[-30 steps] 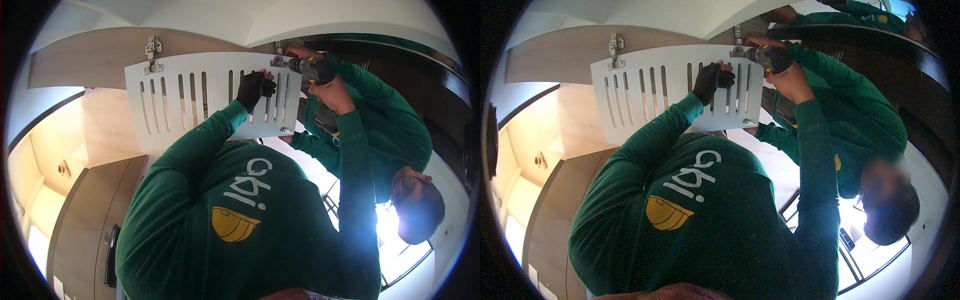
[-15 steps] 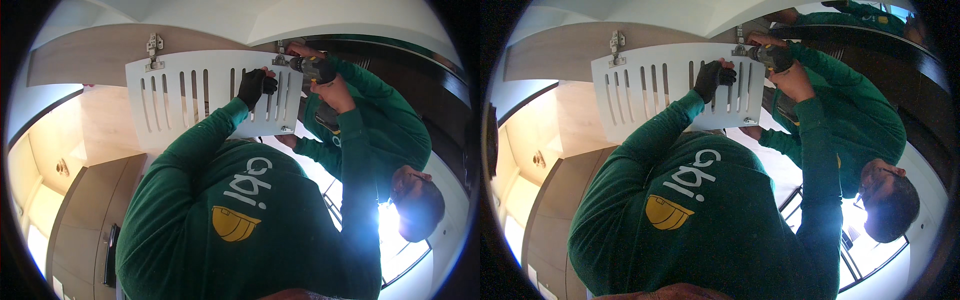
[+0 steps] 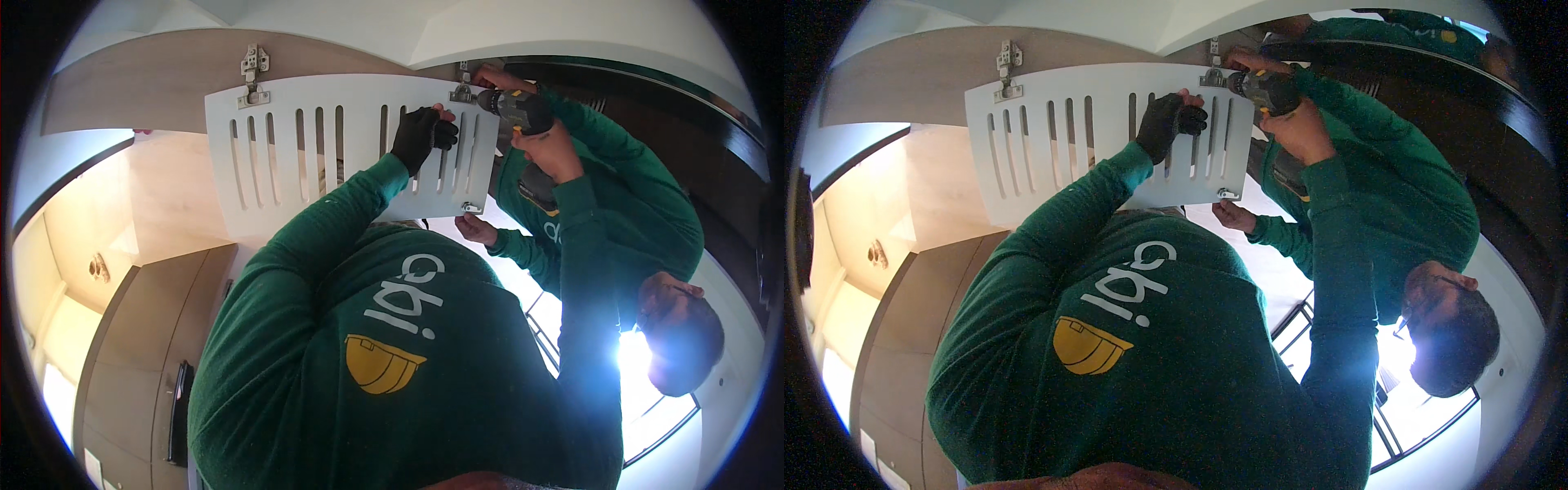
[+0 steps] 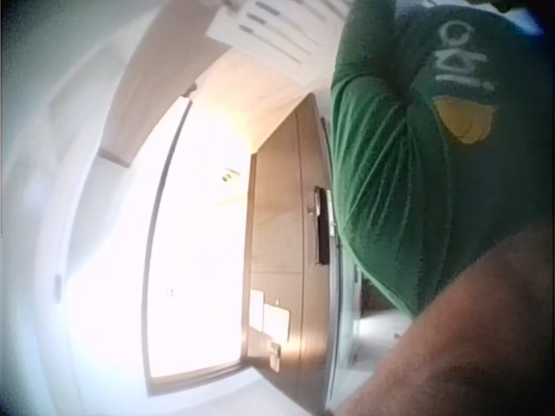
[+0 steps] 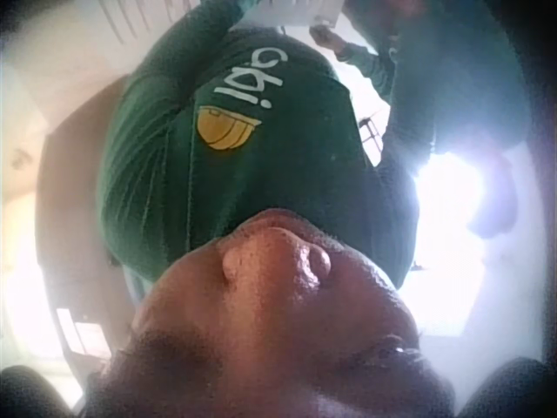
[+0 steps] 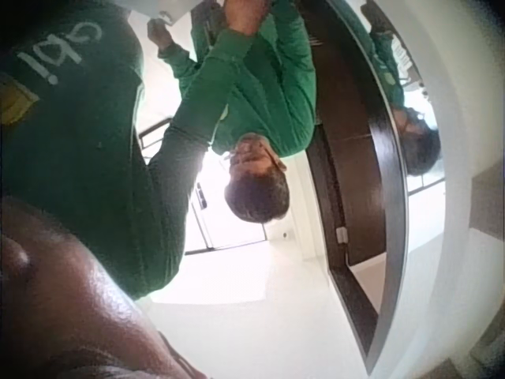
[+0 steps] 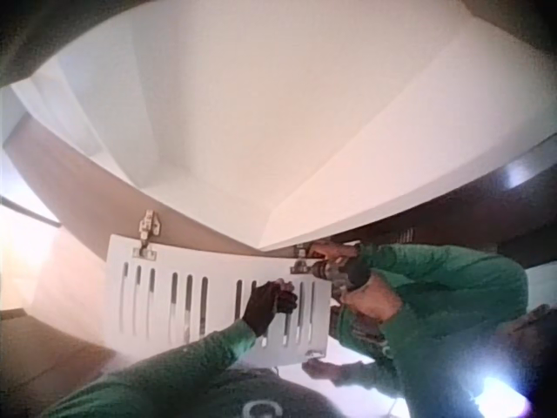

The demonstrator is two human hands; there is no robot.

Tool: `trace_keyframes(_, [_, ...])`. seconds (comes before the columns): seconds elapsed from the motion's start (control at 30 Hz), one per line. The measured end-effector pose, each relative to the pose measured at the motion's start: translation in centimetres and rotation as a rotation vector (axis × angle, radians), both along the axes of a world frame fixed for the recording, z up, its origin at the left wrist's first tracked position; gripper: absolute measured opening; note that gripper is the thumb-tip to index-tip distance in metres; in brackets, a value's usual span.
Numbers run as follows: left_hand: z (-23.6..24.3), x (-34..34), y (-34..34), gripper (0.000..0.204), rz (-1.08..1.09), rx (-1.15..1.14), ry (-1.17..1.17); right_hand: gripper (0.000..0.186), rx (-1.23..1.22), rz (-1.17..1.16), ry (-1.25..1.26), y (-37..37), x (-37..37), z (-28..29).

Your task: The person installs a white slatted cabinet door by attaching hinges to the door and the cabinet frame using a power drill. Another person assists by holding the door in place while the recorder secures the screws.

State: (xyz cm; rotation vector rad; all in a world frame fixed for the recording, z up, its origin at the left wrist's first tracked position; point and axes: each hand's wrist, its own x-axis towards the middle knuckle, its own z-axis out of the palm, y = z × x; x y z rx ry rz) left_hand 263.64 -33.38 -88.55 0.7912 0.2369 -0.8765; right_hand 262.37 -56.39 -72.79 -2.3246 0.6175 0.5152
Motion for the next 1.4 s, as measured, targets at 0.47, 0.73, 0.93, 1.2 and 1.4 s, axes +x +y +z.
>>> trace_keyframes(0.47, [-0.1,-0.1,0.1,0.048,-0.029,0.017,-0.051,0.026,-0.086,0.081,0.015,-0.2,0.5,0.2])
trace_keyframes(0.73, [0.7,2.3,0.2,0.030,-0.050,0.711,-0.904,0.042,-0.024,0.047,0.167,0.4,1.7,2.6])
trace_keyframes(0.93, [1.1,6.1,0.5,0.037,-0.069,0.989,-1.438,0.046,0.054,-0.011,0.148,-1.9,1.2,0.3])
trace_keyframes(1.2, [1.6,6.4,0.3,0.037,-0.335,0.970,-1.586,0.033,0.117,-0.116,-0.222,0.4,-3.6,2.9])
trace_keyframes(1.4, [-0.8,5.5,-2.9,0.043,-0.260,0.983,-1.894,0.035,0.595,-0.630,-0.281,6.0,-15.7,9.0])
